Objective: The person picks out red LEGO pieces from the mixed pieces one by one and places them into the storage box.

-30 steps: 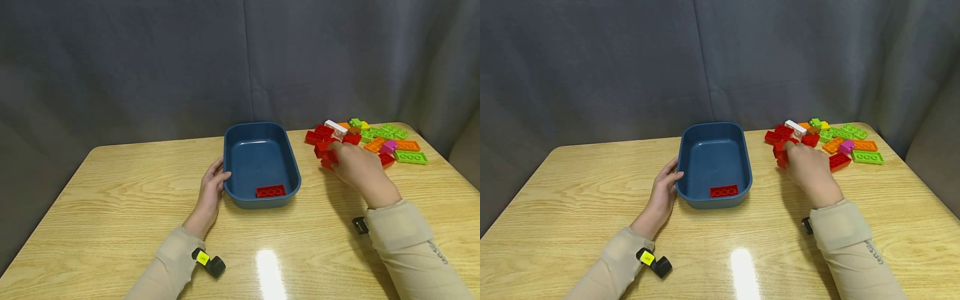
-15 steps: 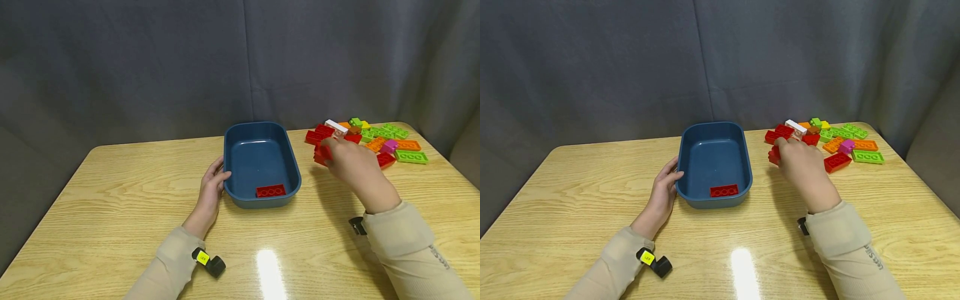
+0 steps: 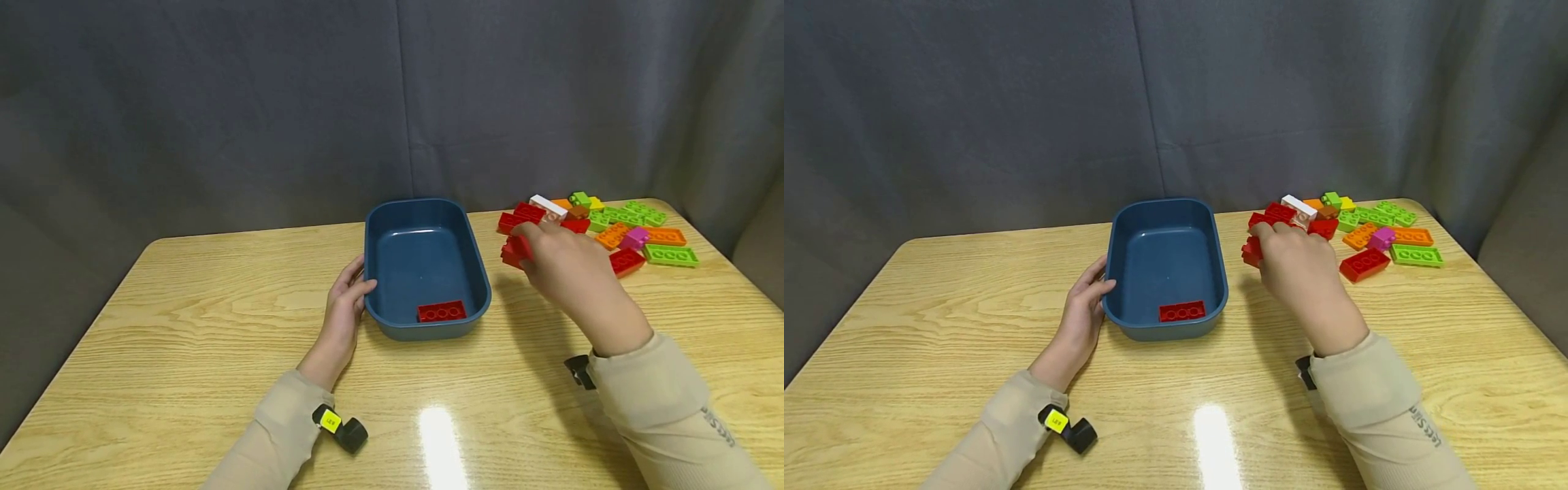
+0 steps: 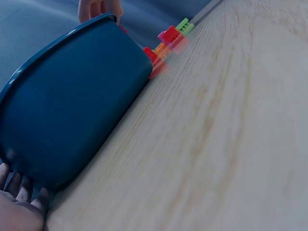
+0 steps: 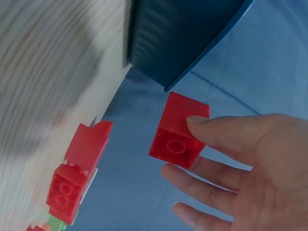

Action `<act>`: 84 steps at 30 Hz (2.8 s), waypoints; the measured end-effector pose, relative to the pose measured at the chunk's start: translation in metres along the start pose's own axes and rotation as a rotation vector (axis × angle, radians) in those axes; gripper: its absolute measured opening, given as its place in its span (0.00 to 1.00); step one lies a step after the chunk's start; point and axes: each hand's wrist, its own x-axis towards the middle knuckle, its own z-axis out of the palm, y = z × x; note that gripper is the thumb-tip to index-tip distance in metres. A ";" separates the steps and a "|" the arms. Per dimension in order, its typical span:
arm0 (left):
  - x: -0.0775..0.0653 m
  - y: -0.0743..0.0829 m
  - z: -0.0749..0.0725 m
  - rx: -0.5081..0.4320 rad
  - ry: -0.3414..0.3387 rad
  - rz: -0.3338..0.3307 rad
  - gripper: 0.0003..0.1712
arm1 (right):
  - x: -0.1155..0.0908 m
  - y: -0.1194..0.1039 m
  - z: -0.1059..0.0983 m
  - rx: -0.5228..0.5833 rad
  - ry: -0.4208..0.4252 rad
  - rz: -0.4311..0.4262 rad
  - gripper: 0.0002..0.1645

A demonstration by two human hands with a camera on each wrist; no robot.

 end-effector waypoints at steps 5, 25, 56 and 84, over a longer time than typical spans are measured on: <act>0.001 0.000 0.000 0.003 0.002 -0.001 0.34 | -0.001 -0.005 -0.002 -0.004 0.039 -0.032 0.25; -0.001 0.002 0.000 0.012 0.007 0.001 0.34 | 0.003 -0.023 0.001 0.044 0.131 -0.138 0.29; -0.001 0.001 0.001 0.005 -0.001 -0.007 0.34 | -0.001 -0.051 0.024 0.039 0.108 -0.333 0.23; 0.000 0.000 0.001 0.017 -0.005 0.004 0.34 | -0.004 -0.053 0.031 -0.007 0.075 -0.347 0.20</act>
